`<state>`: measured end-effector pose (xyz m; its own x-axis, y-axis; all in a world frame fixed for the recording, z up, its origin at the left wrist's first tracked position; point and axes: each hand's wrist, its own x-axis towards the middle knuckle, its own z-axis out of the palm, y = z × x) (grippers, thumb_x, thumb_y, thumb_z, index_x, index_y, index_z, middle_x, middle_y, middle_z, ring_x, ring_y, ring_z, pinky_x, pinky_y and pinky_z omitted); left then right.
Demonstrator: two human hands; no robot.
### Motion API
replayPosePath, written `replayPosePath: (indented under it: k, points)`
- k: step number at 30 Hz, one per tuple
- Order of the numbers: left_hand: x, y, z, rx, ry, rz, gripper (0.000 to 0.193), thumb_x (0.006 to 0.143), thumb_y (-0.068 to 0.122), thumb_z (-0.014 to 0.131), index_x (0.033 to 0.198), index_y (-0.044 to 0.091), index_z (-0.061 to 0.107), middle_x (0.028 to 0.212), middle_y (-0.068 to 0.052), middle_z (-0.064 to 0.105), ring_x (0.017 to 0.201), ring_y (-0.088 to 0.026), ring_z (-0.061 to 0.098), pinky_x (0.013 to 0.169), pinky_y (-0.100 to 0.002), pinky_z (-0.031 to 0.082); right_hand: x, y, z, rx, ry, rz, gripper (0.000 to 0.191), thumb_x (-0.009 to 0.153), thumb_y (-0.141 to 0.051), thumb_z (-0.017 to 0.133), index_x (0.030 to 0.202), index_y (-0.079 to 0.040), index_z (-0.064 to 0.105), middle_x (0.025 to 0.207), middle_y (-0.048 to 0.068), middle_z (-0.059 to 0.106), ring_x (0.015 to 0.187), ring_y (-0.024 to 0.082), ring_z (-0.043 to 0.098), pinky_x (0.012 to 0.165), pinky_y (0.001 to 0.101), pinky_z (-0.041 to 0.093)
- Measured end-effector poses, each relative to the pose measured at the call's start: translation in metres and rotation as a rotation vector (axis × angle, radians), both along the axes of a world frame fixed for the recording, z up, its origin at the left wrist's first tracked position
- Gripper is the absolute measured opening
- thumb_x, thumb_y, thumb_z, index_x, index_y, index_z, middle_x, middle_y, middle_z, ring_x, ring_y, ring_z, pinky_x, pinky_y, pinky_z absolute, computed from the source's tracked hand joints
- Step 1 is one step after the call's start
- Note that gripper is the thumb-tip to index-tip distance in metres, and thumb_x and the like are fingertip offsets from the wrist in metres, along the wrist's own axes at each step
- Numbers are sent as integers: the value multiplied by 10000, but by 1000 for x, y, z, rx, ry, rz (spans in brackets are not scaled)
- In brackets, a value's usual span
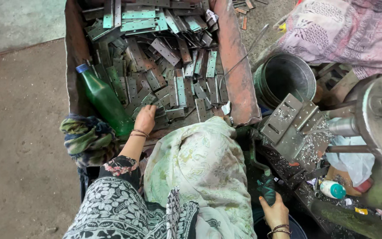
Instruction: The person repeatedly picks up small metal pieces from a bin, places them into a manual punching machine, and operates the lever to punch holes. The processed pieces are dropped into a pile below.
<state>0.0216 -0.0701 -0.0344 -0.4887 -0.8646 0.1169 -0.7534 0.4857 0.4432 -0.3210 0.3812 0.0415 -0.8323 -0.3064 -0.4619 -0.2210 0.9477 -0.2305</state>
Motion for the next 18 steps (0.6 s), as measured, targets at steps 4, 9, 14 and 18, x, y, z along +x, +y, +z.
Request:
replayPosePath:
  k: [4,9,14,18]
  points:
    - [-10,-9,13,29,180,122,460,782,-80,587,1217,63,626,1121,-227,665,1049,-441,634,886,-517,530,-4,8,-15,-48,42,64,644,796,-426,782,1341,-125,615,861,231,783,765,374,786,747,455,613]
    - [-43,-21,36,112,502,408,353,831,90,778,1171,72,685,1067,-235,725,1011,-403,711,882,-460,553,1,13,-28,-70,116,144,651,793,-445,781,1336,-143,585,981,263,754,971,448,723,854,504,584]
    - [-131,-22,76,639,874,193,435,784,-52,669,1211,29,671,1066,-81,760,958,-211,719,846,-313,555,15,7,-10,-104,47,58,648,813,-411,756,1353,-127,537,974,272,742,957,450,719,825,515,587]
    - [-227,34,124,623,999,-129,413,804,-31,690,1214,20,670,1085,-73,742,968,-185,697,844,-293,561,23,3,13,-68,11,70,658,840,-411,746,1368,-100,508,971,268,738,948,443,717,820,514,585]
